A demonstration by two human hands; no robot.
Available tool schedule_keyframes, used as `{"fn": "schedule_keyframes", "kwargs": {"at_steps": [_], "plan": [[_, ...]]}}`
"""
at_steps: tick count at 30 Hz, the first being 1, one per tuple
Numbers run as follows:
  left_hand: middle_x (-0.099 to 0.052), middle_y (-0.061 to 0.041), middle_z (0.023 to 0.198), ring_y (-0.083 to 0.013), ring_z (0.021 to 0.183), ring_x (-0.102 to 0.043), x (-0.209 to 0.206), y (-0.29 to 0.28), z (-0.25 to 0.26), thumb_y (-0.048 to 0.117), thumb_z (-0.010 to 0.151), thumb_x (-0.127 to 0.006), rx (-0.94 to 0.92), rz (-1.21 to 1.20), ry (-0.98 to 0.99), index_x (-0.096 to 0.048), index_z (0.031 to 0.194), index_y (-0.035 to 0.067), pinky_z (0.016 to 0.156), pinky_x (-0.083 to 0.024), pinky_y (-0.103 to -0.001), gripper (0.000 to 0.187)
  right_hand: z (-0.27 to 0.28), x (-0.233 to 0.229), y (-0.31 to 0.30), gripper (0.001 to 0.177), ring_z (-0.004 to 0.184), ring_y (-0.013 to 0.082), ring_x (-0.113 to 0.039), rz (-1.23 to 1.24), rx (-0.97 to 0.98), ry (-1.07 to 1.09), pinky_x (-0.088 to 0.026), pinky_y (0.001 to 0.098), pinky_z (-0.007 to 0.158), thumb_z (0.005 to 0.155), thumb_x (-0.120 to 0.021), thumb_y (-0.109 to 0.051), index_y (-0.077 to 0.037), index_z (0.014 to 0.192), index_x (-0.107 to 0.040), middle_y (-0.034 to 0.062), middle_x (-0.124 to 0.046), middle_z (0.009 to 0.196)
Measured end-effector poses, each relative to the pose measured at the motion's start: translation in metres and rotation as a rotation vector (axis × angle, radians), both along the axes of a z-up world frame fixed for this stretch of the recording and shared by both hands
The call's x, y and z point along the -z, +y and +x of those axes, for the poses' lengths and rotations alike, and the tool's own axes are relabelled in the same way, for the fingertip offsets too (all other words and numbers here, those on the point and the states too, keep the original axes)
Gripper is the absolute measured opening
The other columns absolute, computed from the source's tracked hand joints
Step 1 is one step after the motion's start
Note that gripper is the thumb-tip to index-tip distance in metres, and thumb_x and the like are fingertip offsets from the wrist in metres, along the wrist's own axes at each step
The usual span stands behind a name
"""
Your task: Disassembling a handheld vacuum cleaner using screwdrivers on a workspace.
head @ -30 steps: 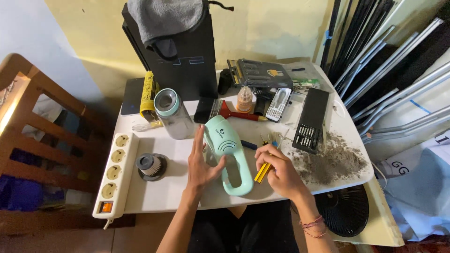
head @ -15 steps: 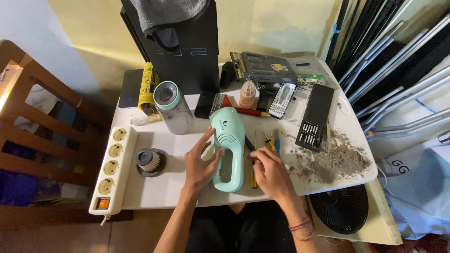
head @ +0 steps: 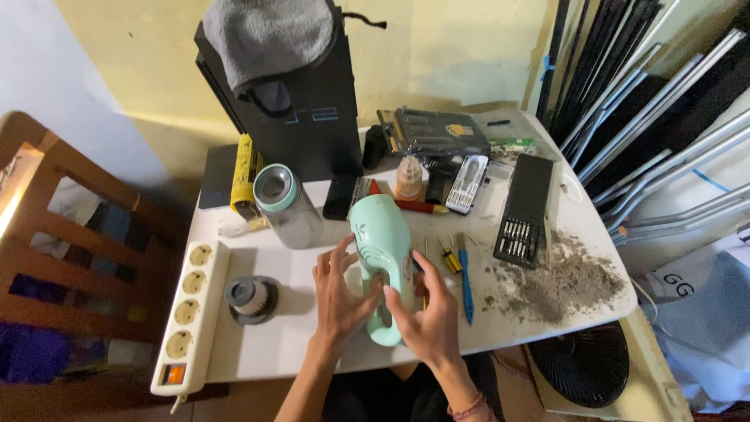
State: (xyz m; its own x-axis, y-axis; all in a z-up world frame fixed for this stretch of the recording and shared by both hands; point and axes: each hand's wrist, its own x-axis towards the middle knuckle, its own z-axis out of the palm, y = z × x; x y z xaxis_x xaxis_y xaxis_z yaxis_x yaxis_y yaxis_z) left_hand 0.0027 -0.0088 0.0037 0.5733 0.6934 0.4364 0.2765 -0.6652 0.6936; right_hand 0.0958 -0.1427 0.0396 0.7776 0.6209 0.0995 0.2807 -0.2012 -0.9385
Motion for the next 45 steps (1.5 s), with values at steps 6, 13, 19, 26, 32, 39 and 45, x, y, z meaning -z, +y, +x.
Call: {"fn": "schedule_keyframes", "kwargs": {"at_steps": [6, 13, 19, 26, 32, 39, 45], "plan": [[-0.066, -0.016, 0.118, -0.0246, 0.127, -0.065, -0.027, -0.023, 0.024, 0.007, 0.078, -0.080, 0.058, -0.420, -0.376, -0.046, 0.145, 0.003, 0.097, -0.051, -0.040, 0.075, 0.012, 0.004, -0.004, 0.081, 0.067, 0.0166, -0.071, 0.591, -0.188, 0.571, -0.062, 0.0339, 0.058, 0.082, -0.073, -0.019, -0.012, 0.150, -0.029, 0.0141, -0.071, 0.111], [-0.069, -0.022, 0.127, -0.0232, 0.111, -0.070, 0.011, -0.028, 0.020, 0.003, 0.089, -0.075, 0.460, -0.798, -0.559, -0.052, 0.140, -0.002, 0.097, -0.056, -0.040, 0.056, 0.031, 0.034, -0.007, 0.074, 0.050, 0.0098, -0.054, 0.913, -0.258, 0.664, -0.043, 0.0241, 0.037, 0.087, -0.078, -0.027, -0.006, 0.148, -0.041, 0.0120, -0.064, 0.101], [-0.079, -0.021, 0.109, -0.0198, 0.084, -0.067, -0.001, -0.031, 0.013, 0.002, 0.091, -0.072, 0.392, -0.892, -0.383, -0.060, 0.134, -0.004, 0.074, -0.055, -0.034, 0.046, 0.028, 0.036, -0.011, 0.050, 0.038, 0.0134, -0.052, 0.892, -0.140, 0.916, -0.042, 0.0262, 0.030, 0.102, -0.048, -0.046, -0.012, 0.138, -0.046, 0.0119, -0.063, 0.087], [-0.078, -0.022, 0.111, -0.0234, 0.100, -0.075, -0.007, -0.032, 0.010, 0.009, 0.087, -0.078, 0.486, -0.902, -0.319, -0.058, 0.135, 0.000, 0.086, -0.062, -0.038, 0.053, 0.029, 0.050, -0.024, 0.032, 0.041, 0.0158, -0.053, 0.942, -0.164, 0.982, -0.043, 0.0270, 0.031, 0.109, -0.038, -0.035, -0.009, 0.122, -0.052, 0.0125, -0.061, 0.088], [-0.077, -0.026, 0.115, -0.0244, 0.106, -0.073, -0.003, -0.032, 0.010, 0.008, 0.087, -0.079, 0.530, -0.933, -0.369, -0.059, 0.134, -0.002, 0.090, -0.061, -0.040, 0.052, 0.028, 0.050, -0.026, 0.038, 0.041, 0.0151, -0.052, 0.918, -0.142, 1.060, -0.043, 0.0275, 0.034, 0.106, -0.037, -0.039, -0.006, 0.109, -0.055, 0.0105, -0.060, 0.086], [-0.076, -0.026, 0.115, -0.0262, 0.109, -0.073, 0.007, -0.029, 0.010, 0.004, 0.087, -0.078, 0.551, -0.960, -0.401, -0.058, 0.133, -0.002, 0.092, -0.061, -0.041, 0.051, 0.030, 0.054, -0.026, 0.047, 0.040, 0.0123, -0.051, 0.909, -0.157, 1.045, -0.042, 0.0255, 0.034, 0.109, -0.039, -0.047, -0.004, 0.113, -0.059, 0.0082, -0.059, 0.082], [-0.076, -0.027, 0.115, -0.0261, 0.107, -0.073, 0.003, -0.031, 0.011, 0.004, 0.086, -0.078, 0.525, -0.972, -0.389, -0.058, 0.133, -0.004, 0.091, -0.061, -0.041, 0.051, 0.028, 0.041, -0.027, 0.033, 0.041, 0.0146, -0.052, 0.928, -0.135, 1.067, -0.044, 0.0272, 0.034, 0.105, -0.038, -0.041, -0.014, 0.117, -0.054, 0.0110, -0.059, 0.082]]}}
